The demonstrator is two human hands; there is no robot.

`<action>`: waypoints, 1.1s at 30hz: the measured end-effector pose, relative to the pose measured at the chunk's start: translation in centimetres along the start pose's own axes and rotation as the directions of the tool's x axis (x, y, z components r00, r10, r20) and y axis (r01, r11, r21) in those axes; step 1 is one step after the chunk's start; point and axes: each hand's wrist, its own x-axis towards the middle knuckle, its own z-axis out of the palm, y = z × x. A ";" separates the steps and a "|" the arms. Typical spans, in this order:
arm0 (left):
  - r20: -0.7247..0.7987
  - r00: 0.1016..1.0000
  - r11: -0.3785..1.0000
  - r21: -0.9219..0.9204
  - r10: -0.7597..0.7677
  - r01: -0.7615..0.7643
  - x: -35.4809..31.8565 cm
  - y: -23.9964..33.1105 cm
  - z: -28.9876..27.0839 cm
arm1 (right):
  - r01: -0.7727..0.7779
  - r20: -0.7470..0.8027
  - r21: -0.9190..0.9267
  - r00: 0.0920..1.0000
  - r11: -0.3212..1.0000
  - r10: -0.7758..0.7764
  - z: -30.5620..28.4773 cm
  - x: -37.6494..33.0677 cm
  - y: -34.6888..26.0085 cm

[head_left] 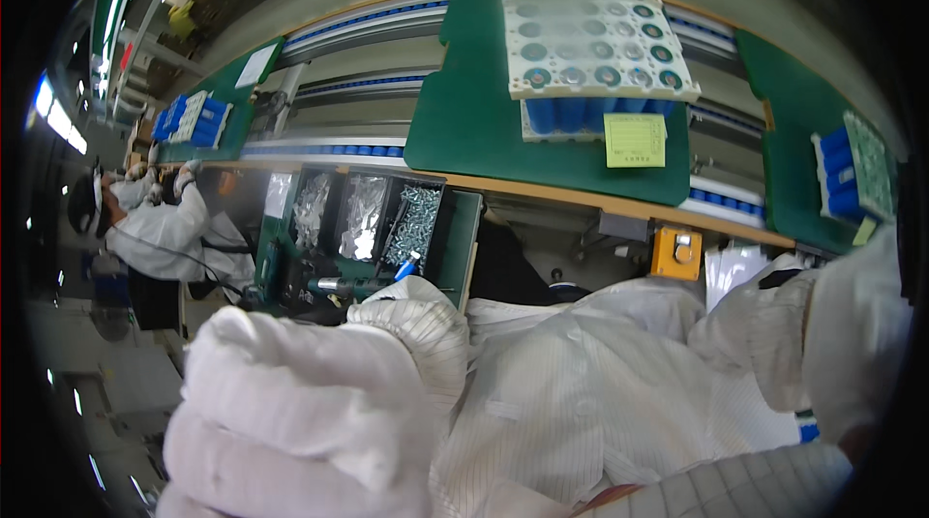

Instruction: The worker is assembling lithium-ion battery cell packs by placing circuit boards on top and securing them with screws using an electric screwdriver.

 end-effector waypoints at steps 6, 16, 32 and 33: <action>-0.048 0.989 0.976 0.159 -0.139 0.145 -0.8 1.8 0.9 | 0.045 0.058 0.140 0.997 0.989 -0.054 1.8 -0.3 -2.1; 0.163 0.944 0.918 -0.326 0.288 -0.224 1.8 -2.4 -0.4 | 0.098 0.039 0.167 0.994 0.981 -0.106 2.4 -1.2 -3.8; 0.118 0.958 0.946 -0.229 0.262 -0.230 -0.4 -2.8 -0.9 | 0.106 0.012 0.095 0.994 0.990 -0.107 -1.0 -1.4 -4.1; 0.118 0.957 0.951 -0.198 0.264 -0.238 -0.4 -2.6 -1.2 | 0.113 0.013 0.106 0.993 0.988 -0.115 -0.8 -1.5 -4.0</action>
